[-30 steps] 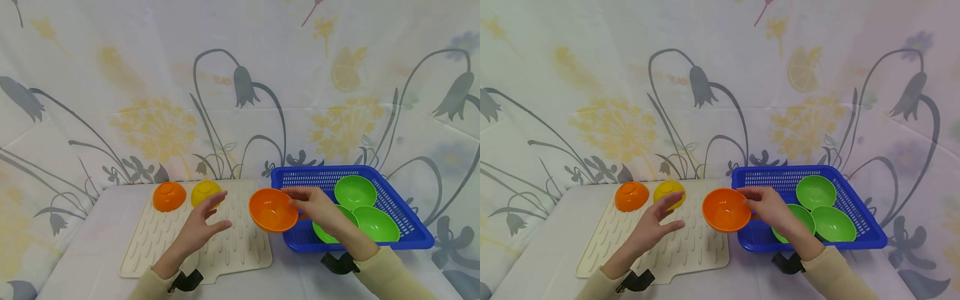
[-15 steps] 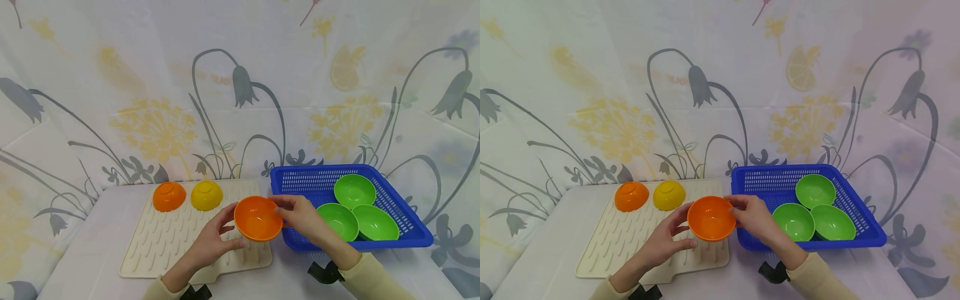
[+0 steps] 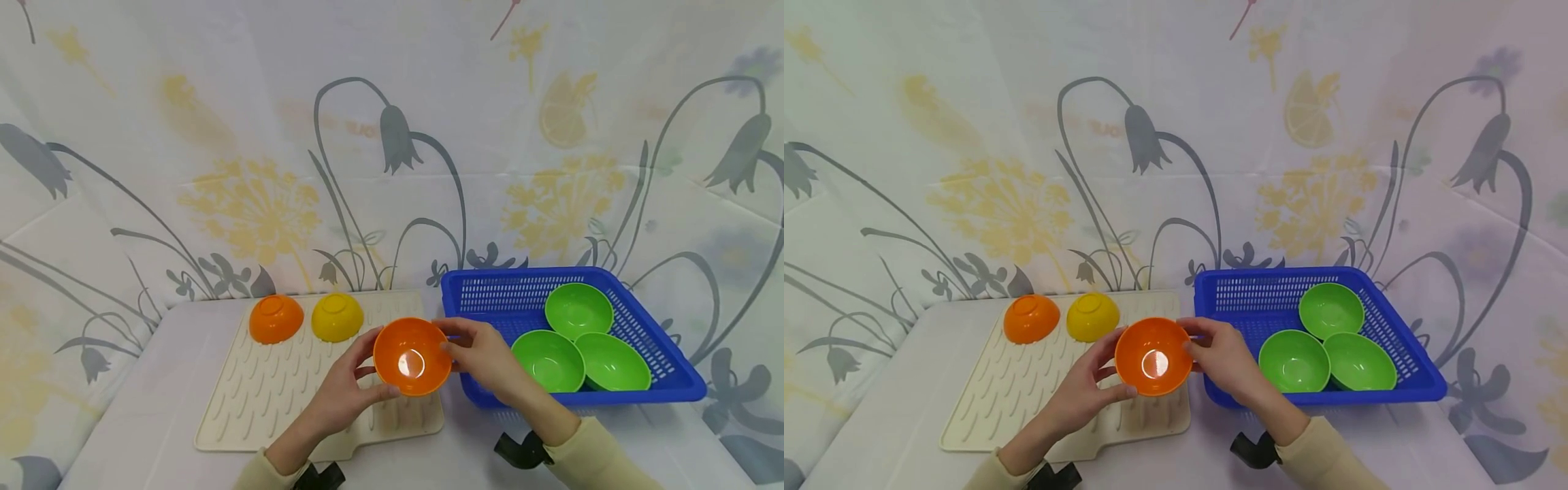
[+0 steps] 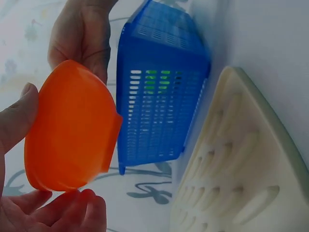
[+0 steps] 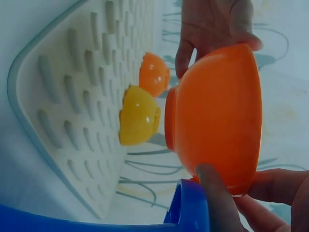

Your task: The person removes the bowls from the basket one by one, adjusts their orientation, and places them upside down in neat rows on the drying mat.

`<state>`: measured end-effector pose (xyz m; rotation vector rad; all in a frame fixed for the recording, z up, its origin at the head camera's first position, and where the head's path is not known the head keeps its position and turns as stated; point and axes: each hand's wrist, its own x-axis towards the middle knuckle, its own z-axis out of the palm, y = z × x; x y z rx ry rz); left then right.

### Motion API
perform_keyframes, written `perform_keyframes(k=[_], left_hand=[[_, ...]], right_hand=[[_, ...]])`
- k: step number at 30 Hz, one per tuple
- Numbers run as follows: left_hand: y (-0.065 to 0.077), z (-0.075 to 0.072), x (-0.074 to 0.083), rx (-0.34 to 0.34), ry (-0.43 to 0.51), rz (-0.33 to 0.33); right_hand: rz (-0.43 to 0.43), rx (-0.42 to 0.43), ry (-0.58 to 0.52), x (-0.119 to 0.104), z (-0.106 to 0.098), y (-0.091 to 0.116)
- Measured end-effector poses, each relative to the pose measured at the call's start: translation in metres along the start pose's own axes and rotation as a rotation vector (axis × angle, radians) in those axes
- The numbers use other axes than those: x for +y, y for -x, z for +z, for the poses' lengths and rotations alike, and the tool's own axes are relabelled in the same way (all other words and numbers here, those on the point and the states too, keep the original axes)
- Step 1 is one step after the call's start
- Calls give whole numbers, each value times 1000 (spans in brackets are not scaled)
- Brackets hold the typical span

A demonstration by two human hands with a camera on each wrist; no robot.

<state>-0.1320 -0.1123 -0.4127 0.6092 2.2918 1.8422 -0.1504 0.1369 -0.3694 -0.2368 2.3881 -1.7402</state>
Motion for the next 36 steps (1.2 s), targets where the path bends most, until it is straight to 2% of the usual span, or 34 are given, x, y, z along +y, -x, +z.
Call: perform_keyframes(k=[12,22,27,32,36], left_hand=[[-1,-8,-9,22,23,-40],[-5,-16,-18,-12,170,-73],[-5,-16,-18,-20,225,-59],[-4,-16,-17,-10,219,-21],[-3,-18,-17,-2,212,3]], right_hand=[[-1,6,-47,5,5,2],[-87,1,-138,7,7,6],[-105,-1,-178,7,7,7],[-93,-13,-208,7,7,6],[-87,-15,-176,9,6,6]])
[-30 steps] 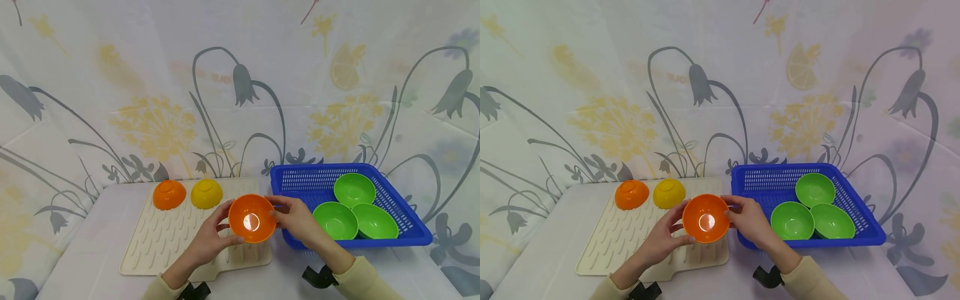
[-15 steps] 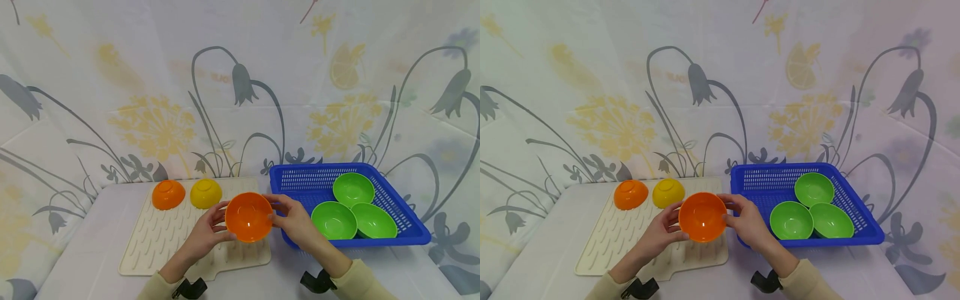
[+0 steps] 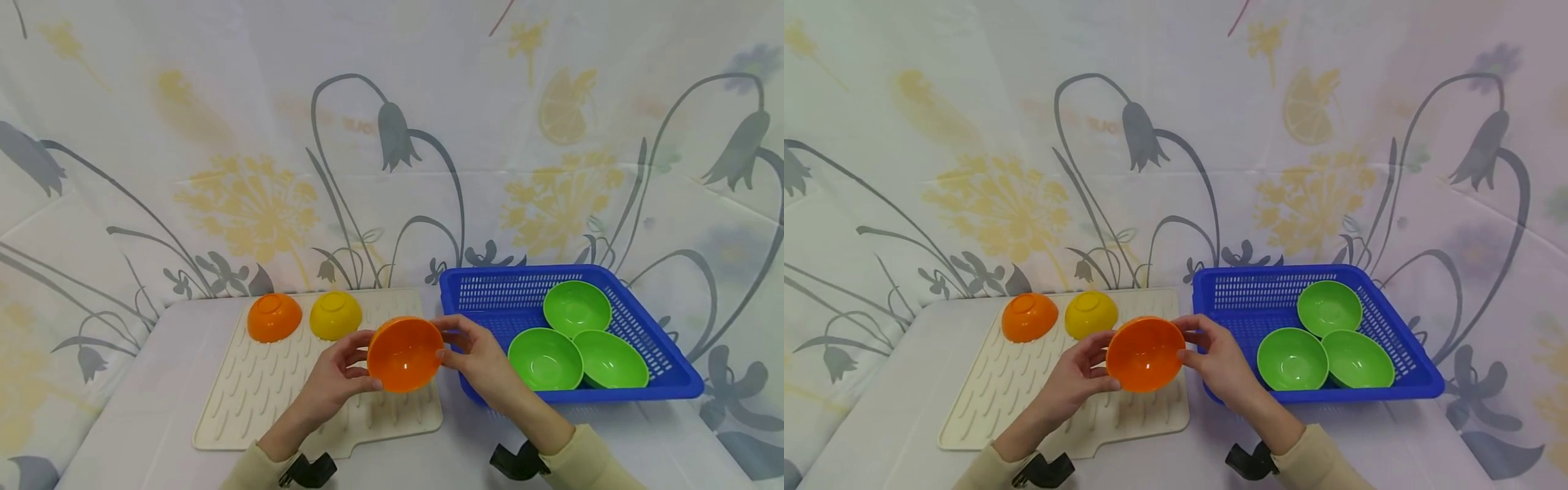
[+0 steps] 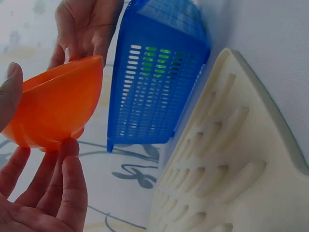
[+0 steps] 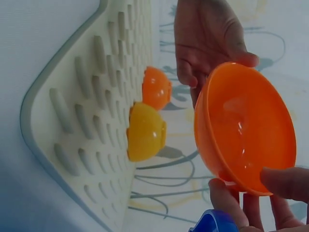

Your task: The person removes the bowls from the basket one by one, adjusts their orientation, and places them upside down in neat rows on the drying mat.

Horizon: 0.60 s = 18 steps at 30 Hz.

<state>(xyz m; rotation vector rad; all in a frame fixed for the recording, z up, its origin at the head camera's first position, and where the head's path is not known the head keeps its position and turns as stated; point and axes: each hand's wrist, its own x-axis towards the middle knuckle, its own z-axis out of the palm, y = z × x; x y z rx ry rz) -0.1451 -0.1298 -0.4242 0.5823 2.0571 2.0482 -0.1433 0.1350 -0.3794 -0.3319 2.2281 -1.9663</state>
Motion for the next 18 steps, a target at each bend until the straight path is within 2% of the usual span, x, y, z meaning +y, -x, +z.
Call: perform_keyframes(k=[4,12,18], left_hand=[[0,-3,2,14,-58,29],[1,-5,9,59,-251,82],[3,-2,14,79,-440,209]], right_hand=[[11,3,47,2,0,0],[59,-16,97,2,1,1],[75,-70,76,0,1,2]])
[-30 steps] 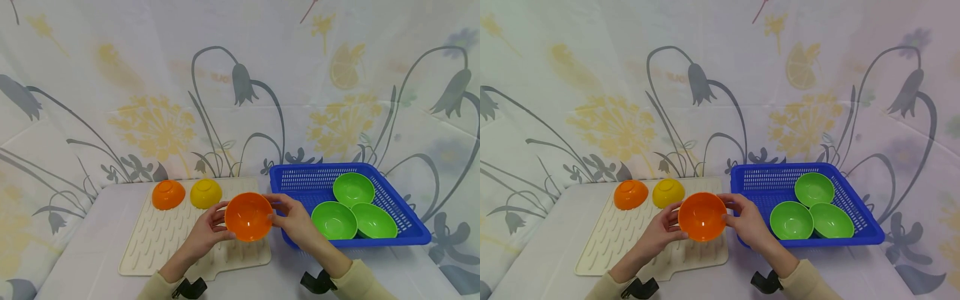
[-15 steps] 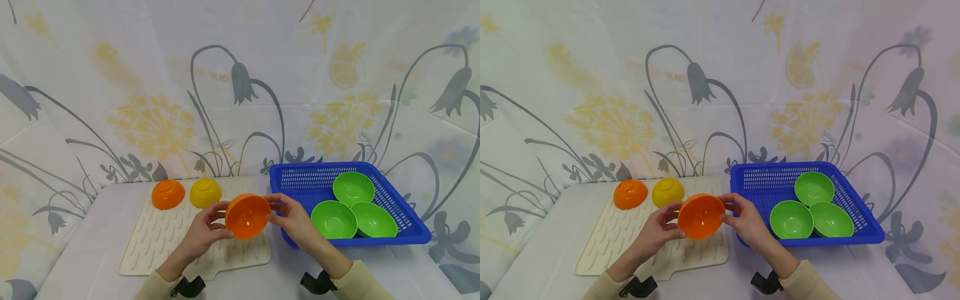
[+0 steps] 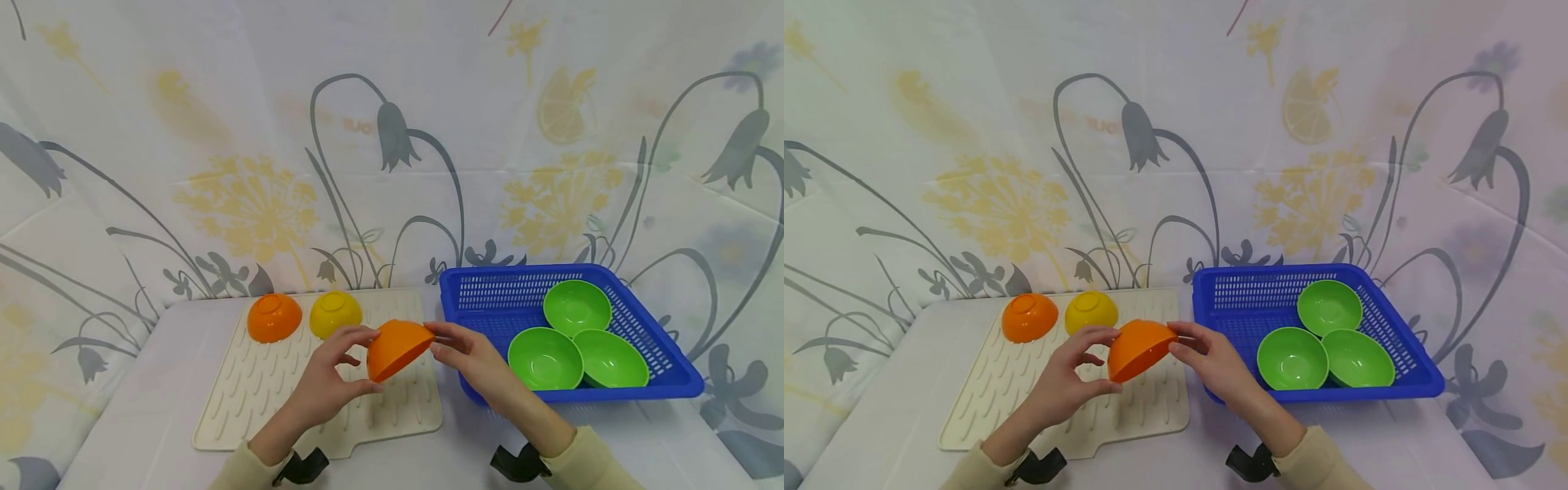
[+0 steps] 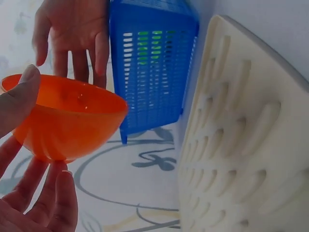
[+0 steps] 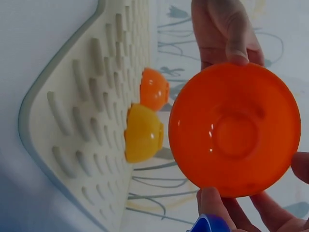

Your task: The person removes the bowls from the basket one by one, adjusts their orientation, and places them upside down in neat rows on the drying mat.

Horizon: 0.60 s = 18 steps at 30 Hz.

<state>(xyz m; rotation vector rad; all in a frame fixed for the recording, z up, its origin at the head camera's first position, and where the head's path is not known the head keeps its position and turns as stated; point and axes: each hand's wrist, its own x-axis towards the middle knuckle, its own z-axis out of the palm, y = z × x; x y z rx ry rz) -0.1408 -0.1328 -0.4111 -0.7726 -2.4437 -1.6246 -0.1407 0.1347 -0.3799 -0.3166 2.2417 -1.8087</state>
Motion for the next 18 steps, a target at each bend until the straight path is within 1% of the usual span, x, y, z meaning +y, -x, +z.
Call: perform_keyframes(k=[3,6,9,11,14,16,18], left_hand=[[1,1,3,-3,-59,83],[2,2,6,-8,-100,161],[3,4,8,-9,-118,209],[4,4,9,-2,-102,224],[4,5,9,10,-55,217],[4,4,8,9,-11,193],[3,4,8,-14,46,149]], right_hand=[[-1,-7,-4,-1,1,0],[6,8,0,-2,2,0],[13,27,8,-3,3,1],[12,29,4,-3,3,1],[-5,9,-25,-2,3,2],[-24,-10,-44,-1,2,3],[-47,-28,-60,-1,1,4]])
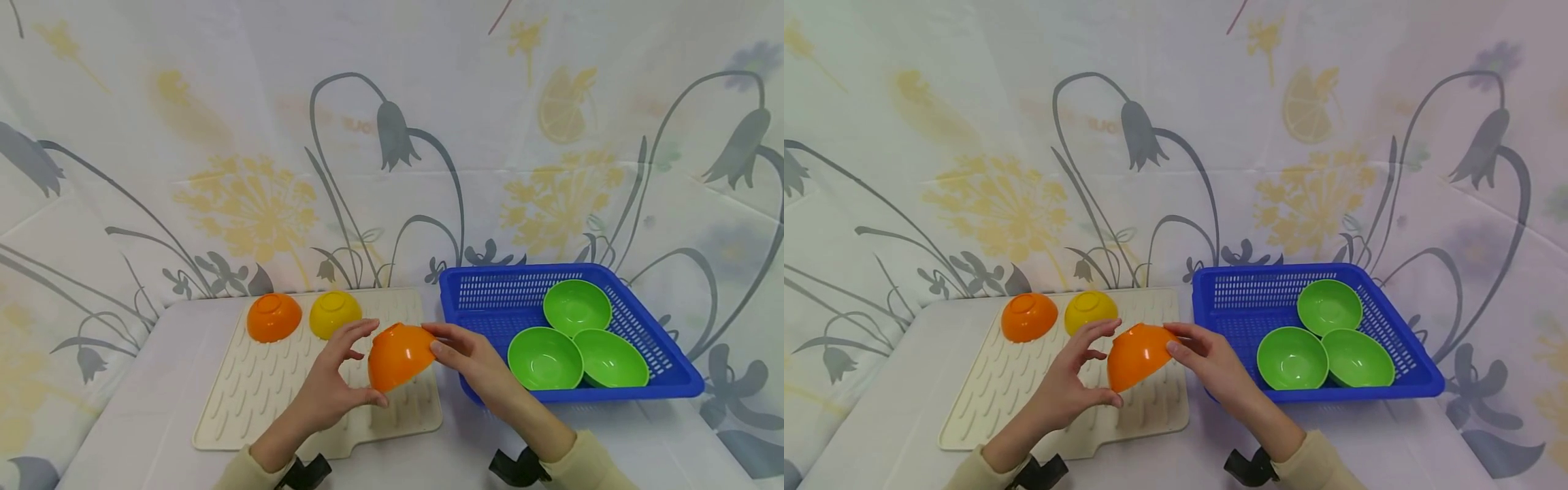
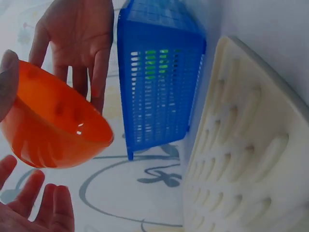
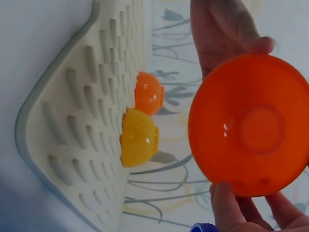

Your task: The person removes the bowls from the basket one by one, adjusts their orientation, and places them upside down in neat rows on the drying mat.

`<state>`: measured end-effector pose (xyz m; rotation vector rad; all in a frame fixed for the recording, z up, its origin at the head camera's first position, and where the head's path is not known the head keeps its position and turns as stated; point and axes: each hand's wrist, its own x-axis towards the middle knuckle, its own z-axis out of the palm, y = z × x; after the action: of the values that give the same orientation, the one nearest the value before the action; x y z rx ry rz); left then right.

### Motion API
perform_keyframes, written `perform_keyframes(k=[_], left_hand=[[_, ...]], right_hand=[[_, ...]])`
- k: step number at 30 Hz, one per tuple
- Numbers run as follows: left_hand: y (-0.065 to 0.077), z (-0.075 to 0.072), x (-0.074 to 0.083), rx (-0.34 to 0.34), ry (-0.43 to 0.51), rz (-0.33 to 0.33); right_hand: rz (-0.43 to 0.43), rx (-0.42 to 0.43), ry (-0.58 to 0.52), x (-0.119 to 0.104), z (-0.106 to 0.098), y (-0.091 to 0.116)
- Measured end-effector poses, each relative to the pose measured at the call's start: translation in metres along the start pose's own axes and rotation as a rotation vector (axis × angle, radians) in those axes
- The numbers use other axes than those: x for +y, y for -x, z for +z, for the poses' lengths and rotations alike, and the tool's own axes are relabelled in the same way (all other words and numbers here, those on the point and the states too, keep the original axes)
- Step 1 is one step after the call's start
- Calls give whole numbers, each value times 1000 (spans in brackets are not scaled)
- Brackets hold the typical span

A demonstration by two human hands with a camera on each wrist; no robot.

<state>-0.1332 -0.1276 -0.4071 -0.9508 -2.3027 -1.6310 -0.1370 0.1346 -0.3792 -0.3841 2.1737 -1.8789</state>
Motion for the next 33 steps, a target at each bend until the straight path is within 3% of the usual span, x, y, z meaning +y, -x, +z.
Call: perform_keyframes(k=[6,12,20,27,33], left_hand=[[-1,0,3,-104,251,-183],[-2,1,6,-160,340,-225],[-2,1,5,-74,144,-263],[-5,3,-2,2,-68,-189],[-7,5,-12,25,-226,-140]], right_hand=[[-64,-38,-20,2,-1,1],[-93,-71,-48,4,1,1],[-112,61,52,4,9,1],[-208,171,111,9,28,2],[-185,255,94,17,50,-6]])
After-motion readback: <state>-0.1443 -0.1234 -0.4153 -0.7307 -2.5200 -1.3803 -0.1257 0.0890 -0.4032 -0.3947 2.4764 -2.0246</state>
